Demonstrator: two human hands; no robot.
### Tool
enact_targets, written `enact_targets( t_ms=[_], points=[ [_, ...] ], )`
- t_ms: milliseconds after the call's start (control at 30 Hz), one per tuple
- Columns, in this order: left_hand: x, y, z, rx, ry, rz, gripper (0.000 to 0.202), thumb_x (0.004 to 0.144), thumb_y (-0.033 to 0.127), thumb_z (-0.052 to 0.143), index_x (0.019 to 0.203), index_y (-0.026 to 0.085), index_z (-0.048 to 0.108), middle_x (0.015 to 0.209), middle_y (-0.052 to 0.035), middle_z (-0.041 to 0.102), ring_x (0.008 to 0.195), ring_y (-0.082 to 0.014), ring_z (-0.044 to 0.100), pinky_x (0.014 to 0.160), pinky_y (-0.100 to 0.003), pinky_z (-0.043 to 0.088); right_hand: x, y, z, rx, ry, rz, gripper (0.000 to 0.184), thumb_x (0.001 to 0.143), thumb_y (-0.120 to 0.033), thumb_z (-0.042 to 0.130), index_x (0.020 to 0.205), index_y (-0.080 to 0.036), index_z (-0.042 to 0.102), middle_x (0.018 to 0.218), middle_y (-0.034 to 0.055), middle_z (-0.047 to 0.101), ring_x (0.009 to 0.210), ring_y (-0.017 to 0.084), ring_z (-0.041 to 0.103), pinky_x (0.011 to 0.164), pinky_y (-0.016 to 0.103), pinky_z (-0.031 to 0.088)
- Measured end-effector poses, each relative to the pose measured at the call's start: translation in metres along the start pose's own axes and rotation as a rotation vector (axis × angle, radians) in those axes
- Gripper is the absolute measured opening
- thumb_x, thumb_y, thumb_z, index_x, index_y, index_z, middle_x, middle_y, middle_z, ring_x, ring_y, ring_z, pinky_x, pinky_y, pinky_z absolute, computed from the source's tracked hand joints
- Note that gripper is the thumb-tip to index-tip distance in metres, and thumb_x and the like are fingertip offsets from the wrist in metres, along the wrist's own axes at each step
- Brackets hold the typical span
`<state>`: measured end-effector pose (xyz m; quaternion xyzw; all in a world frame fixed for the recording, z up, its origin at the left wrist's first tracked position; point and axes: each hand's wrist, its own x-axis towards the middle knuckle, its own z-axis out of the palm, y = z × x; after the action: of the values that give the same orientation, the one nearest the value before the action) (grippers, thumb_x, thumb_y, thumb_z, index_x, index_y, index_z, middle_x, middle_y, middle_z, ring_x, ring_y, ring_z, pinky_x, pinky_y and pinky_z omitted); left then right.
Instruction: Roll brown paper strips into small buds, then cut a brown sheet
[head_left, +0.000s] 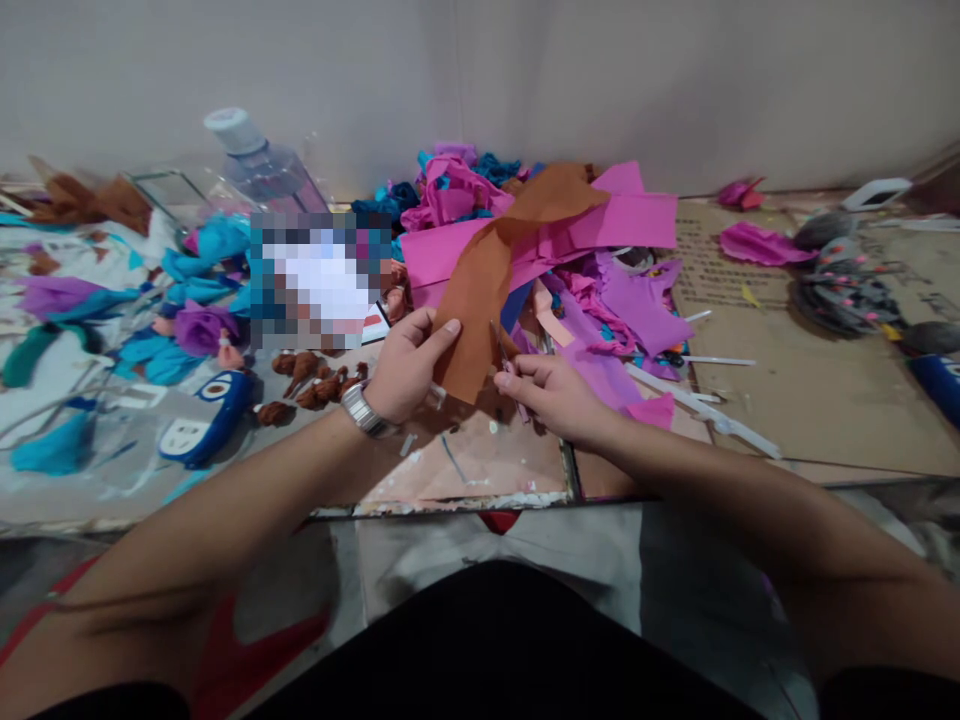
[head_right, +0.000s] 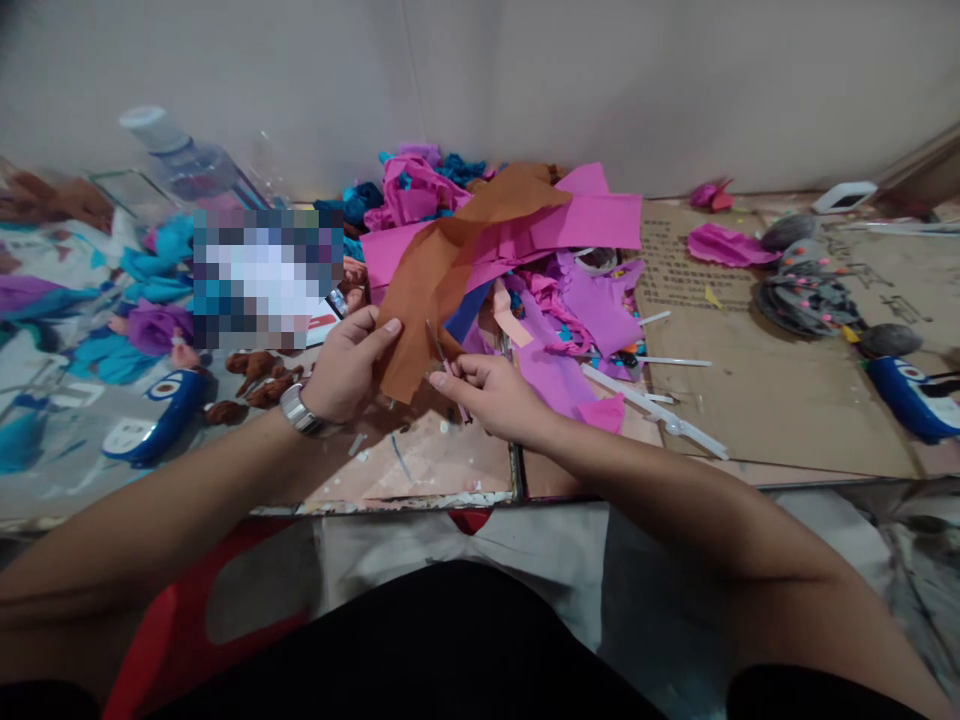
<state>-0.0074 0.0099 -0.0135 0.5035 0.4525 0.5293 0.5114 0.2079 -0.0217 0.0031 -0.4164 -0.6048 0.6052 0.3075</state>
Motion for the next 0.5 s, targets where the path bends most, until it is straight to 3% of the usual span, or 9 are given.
enact_targets(
  t_ms=[167,333,500],
  points=[
    [0.0054,0.0019,-0.0008,0.007,0.028,0.076,0.042,0.075,0.048,0.089,0.095,0.021,0.064,0.095,-0.0012,0.071,0.085,-0.0176,0.066,0.079,-0.029,0.055,-0.0013,0.0009,-0.0011,-0.134,-0.007,-0.028,0.044,0.095,-0.057,0.065,0.072,-0.021,0.051,0.050,-0.0072,0.047,0.044,0.008,0.042,0.044,0.021,0.027],
    [0.0082,-0.0012,-0.0053,0.059,0.059,0.094,0.035,0.082,0.049,0.083,0.090,0.020,0.065,0.086,0.0001,0.067,0.073,-0.0140,0.060,0.068,-0.026,0.050,-0.0032,0.0021,-0.0015,-0.262,-0.049,-0.039,0.042,0.096,-0.056,0.064,0.076,-0.020,0.058,0.053,-0.0053,0.051,0.048,0.009,0.046,0.049,0.022,0.030],
    [0.0109,0.0023,-0.0074,0.002,0.172,0.139,0.033,0.082,0.046,0.083,0.089,0.020,0.064,0.085,0.0005,0.066,0.073,-0.0131,0.059,0.068,-0.024,0.050,-0.0035,0.0046,-0.0014,-0.322,-0.065,-0.062,0.043,0.096,-0.056,0.064,0.075,-0.019,0.057,0.053,-0.0066,0.046,0.049,0.008,0.041,0.050,0.023,0.026]
  ],
)
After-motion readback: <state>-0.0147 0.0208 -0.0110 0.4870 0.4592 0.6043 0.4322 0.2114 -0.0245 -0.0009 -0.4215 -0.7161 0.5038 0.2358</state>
